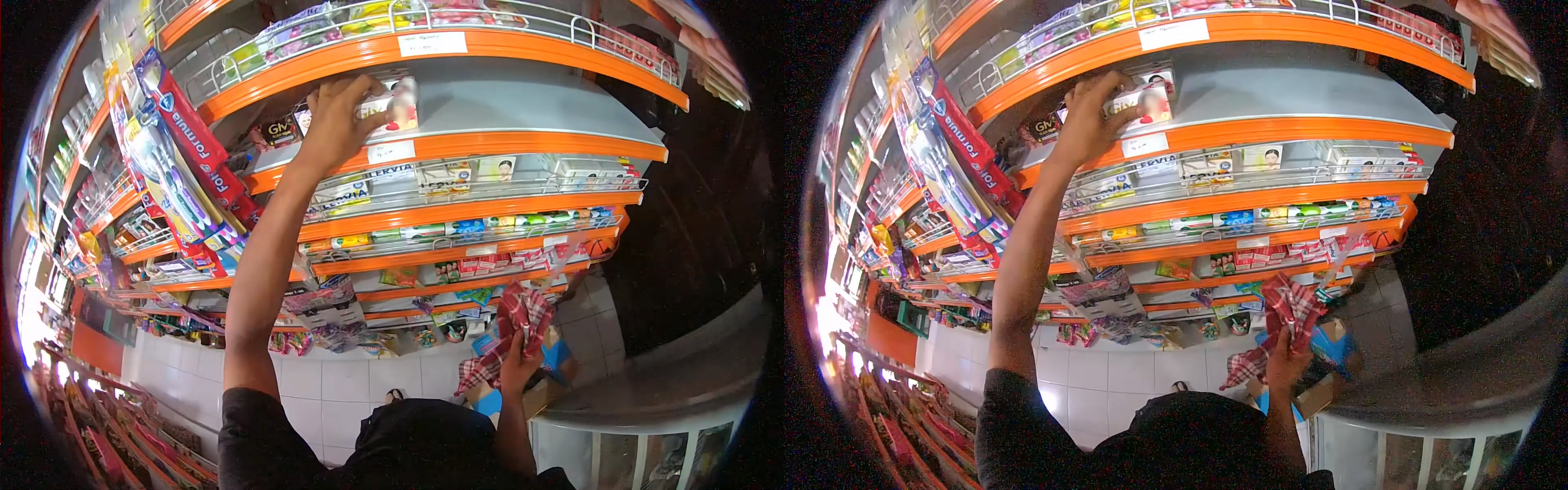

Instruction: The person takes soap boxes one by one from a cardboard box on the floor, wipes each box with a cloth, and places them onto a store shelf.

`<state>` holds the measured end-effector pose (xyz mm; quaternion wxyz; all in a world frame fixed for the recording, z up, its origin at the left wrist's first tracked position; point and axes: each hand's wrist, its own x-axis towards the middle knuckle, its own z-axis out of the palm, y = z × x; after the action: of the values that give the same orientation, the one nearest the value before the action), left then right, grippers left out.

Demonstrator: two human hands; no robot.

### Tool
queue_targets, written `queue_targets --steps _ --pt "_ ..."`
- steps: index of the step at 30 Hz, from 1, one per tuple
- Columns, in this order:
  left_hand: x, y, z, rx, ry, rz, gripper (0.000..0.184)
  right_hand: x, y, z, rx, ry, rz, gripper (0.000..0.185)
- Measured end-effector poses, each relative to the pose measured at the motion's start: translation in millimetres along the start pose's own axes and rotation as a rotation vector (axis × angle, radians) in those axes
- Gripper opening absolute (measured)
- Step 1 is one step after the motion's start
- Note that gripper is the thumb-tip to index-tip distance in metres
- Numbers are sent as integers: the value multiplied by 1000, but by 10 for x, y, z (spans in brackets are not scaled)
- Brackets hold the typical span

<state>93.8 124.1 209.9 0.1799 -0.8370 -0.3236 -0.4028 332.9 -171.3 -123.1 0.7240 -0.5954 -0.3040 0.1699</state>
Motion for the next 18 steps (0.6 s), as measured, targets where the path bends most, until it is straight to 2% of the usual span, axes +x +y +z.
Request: queue_targets --steps 4,6,10,13,16,18 --pt "85 73 -86 104 -60 -13 40 -34 -141 0 -20 66 -61 20" --pt "148 1 -29 -97 -56 78 34 -31 -78 -43 -35 56 -71 22" --pt "180 -26 -29 -162 -33 162 32 -29 -61 -72 -71 35 -45 24" --pt "160 -86 -34 -220 -52 161 32 -4 -42 -47 -130 47 -122 24" --pt "112 -206 -21 -102 -35 199 33 -18 5 -21 -70 109 -151 26" --pt "116 -310 12 -204 -100 199 35 -38 89 -90 -115 68 -72 26"
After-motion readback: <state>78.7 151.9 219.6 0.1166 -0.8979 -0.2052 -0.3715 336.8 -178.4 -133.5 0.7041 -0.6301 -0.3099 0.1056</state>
